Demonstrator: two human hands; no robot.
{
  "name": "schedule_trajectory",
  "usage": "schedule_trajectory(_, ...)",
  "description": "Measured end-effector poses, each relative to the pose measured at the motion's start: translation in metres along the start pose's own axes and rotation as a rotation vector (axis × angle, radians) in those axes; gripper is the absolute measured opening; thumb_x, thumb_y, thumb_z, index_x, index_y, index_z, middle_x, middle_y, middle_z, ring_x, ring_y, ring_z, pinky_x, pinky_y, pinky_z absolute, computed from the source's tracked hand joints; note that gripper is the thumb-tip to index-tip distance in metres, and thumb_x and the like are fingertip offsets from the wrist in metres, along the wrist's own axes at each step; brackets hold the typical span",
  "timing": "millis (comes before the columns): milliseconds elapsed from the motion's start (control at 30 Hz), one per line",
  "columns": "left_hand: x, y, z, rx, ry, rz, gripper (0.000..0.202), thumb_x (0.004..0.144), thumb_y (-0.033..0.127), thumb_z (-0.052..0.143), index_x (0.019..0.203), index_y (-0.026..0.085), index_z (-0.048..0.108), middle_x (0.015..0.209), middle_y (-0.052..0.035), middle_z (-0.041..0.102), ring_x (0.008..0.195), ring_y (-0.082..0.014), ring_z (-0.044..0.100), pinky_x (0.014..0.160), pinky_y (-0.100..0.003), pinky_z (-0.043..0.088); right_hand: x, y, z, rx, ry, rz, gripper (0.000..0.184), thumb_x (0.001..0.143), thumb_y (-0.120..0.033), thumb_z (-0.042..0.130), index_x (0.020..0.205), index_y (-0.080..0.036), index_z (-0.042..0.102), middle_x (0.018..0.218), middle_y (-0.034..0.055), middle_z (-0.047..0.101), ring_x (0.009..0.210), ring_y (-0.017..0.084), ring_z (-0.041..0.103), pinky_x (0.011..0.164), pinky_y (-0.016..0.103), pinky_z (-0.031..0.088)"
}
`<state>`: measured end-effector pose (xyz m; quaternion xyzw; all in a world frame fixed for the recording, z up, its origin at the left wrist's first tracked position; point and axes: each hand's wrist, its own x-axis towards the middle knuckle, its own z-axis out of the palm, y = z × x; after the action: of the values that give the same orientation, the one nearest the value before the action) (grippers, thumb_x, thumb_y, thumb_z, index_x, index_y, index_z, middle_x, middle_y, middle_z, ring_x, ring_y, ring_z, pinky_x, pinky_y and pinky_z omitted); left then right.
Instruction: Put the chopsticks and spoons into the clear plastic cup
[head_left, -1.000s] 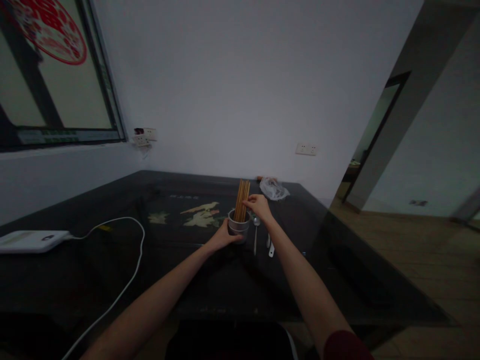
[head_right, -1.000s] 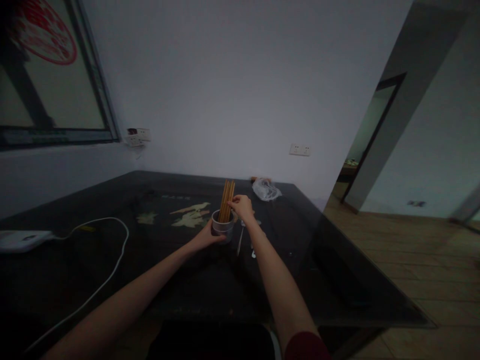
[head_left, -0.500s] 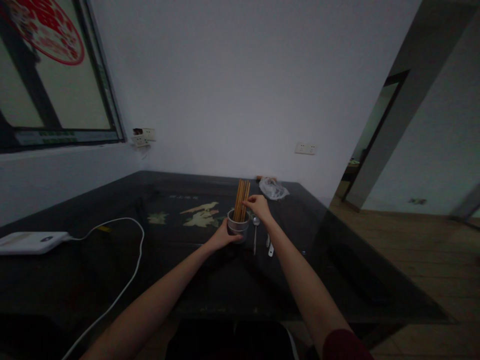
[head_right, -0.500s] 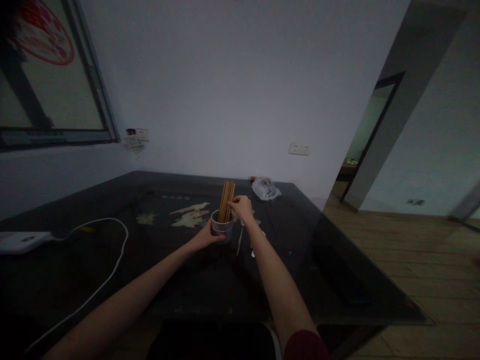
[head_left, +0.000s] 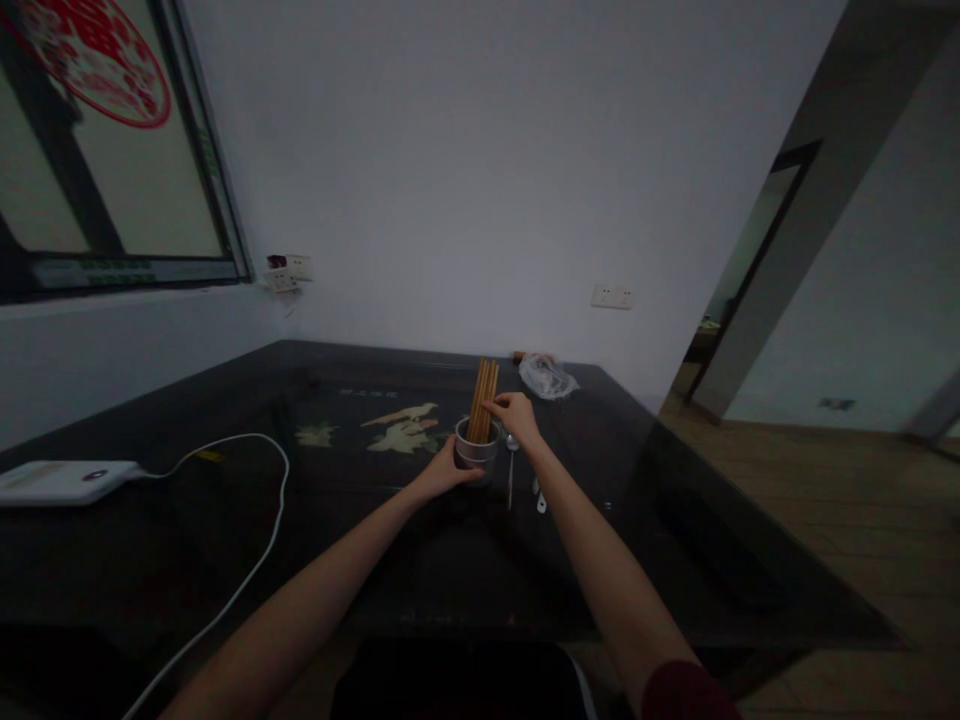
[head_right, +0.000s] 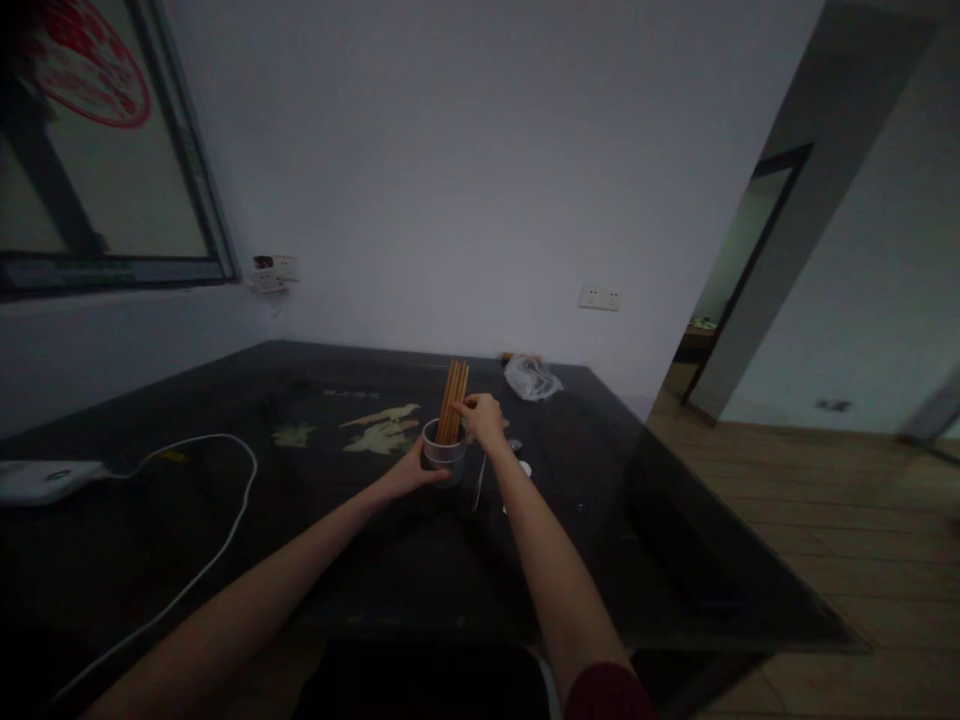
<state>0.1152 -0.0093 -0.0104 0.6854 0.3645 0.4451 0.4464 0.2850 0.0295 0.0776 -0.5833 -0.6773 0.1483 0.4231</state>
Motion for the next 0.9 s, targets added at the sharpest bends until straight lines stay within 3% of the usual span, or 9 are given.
schedule_trajectory(167, 0.0, -0.001, -0.002, 0.022, 0.008, -0.021, 0.089, 0.054, 0.03, 0.083, 0.13, 0.015, 0.037, 0.134, -0.0167, 0.049, 0.124, -0.0296, 0.046, 0.108, -0.046, 0.032, -0.007, 0.005, 0.001, 0.048, 0.031, -0.002, 0.029, 0.076, -0.045, 0.063, 0.078, -0.017, 0.072, 0.076, 0.0052, 0.071, 0.07, 0.016, 0.063, 0.062, 0.023, 0.042)
schedule_trajectory(367, 0.001, -0.003, -0.003, -0.009, -0.005, -0.021, 0.085, 0.054, 0.03, 0.083, 0.127, 0.016, 0.041, 0.131, -0.0152, 0.052, 0.122, -0.029, 0.049, 0.106, -0.045, 0.035, -0.014, 0.008, 0.006, 0.079, 0.076, 0.011, 0.026, 0.08, -0.04, 0.06, 0.083, -0.017, 0.072, 0.082, 0.0068, 0.073, 0.074, 0.017, 0.065, 0.066, 0.024, 0.045)
schedule_trajectory(900, 0.001, -0.002, -0.005, -0.08, -0.026, -0.013, 0.084, 0.052, 0.027, 0.085, 0.126, 0.016, 0.048, 0.129, -0.0153, 0.055, 0.121, -0.0305, 0.05, 0.107, -0.05, 0.034, -0.014, 0.006, 0.01, 0.17, 0.012, -0.049, 0.02, 0.078, -0.031, 0.059, 0.078, -0.016, 0.071, 0.082, 0.0064, 0.073, 0.076, 0.018, 0.066, 0.067, 0.025, 0.047)
